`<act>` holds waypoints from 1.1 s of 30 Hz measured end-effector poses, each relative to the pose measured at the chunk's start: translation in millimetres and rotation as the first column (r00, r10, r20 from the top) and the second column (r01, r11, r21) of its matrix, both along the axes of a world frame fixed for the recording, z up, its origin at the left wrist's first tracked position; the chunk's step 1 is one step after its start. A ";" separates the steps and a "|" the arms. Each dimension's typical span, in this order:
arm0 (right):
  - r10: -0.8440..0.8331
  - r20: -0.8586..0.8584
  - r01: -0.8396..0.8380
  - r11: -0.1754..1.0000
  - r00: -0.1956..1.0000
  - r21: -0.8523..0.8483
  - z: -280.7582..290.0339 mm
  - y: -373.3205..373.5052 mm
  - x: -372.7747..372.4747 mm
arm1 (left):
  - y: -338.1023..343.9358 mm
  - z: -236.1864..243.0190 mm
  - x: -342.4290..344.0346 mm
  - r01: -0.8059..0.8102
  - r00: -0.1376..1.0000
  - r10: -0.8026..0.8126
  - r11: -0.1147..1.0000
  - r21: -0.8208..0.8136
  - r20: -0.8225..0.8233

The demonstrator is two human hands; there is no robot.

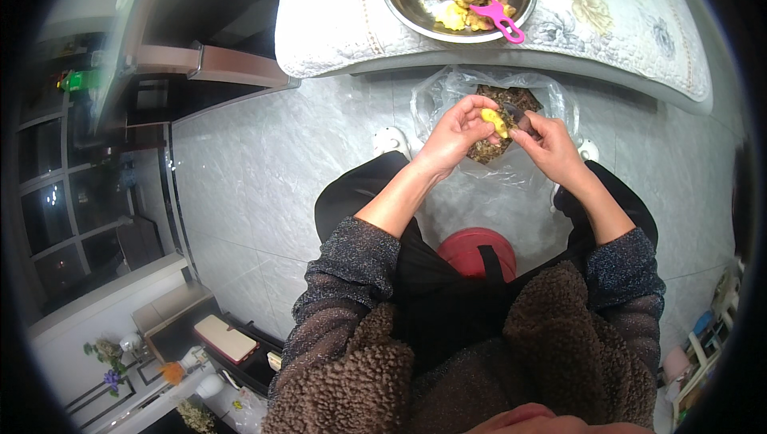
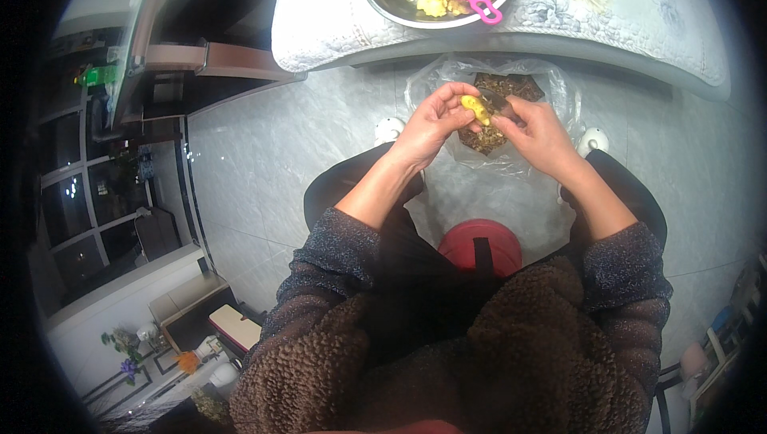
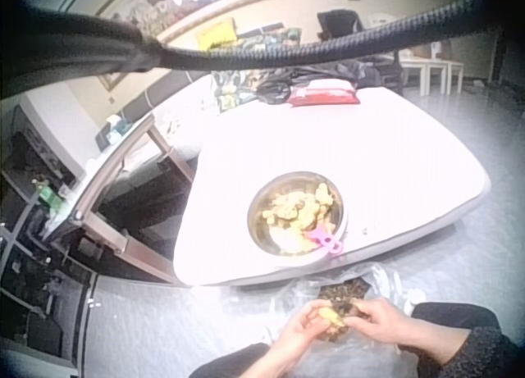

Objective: The person sits on a stool and uses a small knife to peel ginger pieces from a bowl, placing the peeled ginger into a plastic bag on the floor.

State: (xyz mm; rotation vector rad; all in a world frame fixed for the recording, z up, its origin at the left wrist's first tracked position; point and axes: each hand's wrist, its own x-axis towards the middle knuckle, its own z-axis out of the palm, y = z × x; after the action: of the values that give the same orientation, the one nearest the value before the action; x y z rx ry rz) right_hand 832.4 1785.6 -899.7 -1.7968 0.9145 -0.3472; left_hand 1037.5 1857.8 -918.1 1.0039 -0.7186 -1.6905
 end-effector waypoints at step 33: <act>-0.063 0.066 0.070 0.991 0.996 -0.118 -11.1 13.8 7.6 | 12.5 4.3 -21.1 -0.032 0.721 0.342 0.885 -0.464 0.602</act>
State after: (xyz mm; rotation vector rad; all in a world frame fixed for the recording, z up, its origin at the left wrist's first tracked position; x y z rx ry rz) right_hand 840.0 1799.3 -910.8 -1.8569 0.9275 -0.5073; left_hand 1016.5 1870.3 -913.8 1.3208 -1.3397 -0.8820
